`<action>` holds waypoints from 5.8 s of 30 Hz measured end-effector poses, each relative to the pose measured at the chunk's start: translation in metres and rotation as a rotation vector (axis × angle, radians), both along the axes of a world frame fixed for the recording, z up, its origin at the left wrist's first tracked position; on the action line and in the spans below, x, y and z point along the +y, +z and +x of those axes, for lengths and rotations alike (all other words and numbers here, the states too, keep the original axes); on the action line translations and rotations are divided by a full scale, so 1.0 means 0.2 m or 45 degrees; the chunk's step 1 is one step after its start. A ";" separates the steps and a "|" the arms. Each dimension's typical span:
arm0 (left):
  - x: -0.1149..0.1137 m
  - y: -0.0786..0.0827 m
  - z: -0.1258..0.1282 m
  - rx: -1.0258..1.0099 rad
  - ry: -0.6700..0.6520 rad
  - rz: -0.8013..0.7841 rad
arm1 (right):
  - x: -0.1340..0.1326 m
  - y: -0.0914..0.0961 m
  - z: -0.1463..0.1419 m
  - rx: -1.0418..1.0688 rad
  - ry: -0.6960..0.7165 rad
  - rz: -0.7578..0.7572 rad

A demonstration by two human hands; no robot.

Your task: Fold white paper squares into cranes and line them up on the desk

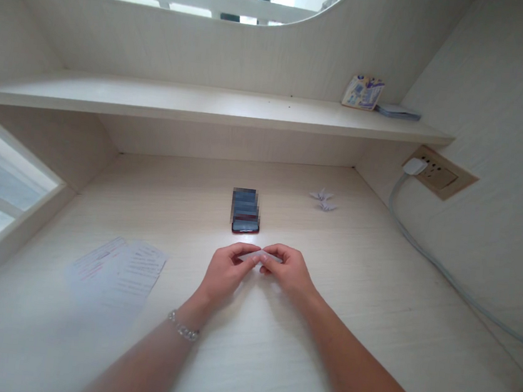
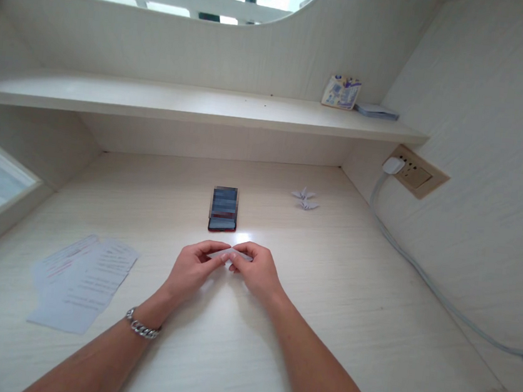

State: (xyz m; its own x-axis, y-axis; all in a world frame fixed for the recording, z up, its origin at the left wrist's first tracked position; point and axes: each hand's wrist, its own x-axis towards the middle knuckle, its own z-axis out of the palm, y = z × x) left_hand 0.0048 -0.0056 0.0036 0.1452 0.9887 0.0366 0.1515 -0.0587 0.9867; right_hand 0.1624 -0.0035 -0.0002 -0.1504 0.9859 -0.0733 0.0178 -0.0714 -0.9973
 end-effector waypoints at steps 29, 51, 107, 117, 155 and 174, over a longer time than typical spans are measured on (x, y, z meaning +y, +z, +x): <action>0.02 -0.01 -0.03 -0.116 -0.123 -0.144 | 0.00 0.01 0.02 0.062 0.054 -0.118; 0.02 -0.03 -0.04 -0.042 -0.057 -0.037 | 0.01 0.01 0.03 -0.033 0.149 -0.063; 0.01 -0.04 -0.02 0.095 -0.002 0.058 | -0.02 0.02 0.01 -0.292 0.077 0.229; 0.00 -0.03 -0.01 0.112 -0.013 0.054 | -0.03 0.01 -0.01 -0.302 0.035 0.217; 0.01 -0.05 -0.01 -0.014 0.053 0.075 | -0.04 0.03 -0.01 -0.676 0.008 0.501; 0.01 -0.04 -0.01 -0.019 0.106 0.081 | -0.02 0.04 0.02 -0.545 0.081 0.293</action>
State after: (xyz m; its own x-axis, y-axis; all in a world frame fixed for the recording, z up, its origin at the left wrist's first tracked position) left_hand 0.0023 -0.0035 -0.0037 0.0612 0.9930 0.1014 0.1437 -0.1093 0.9836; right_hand 0.1662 -0.0066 0.0070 -0.2152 0.9735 0.0771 0.4266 0.1648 -0.8893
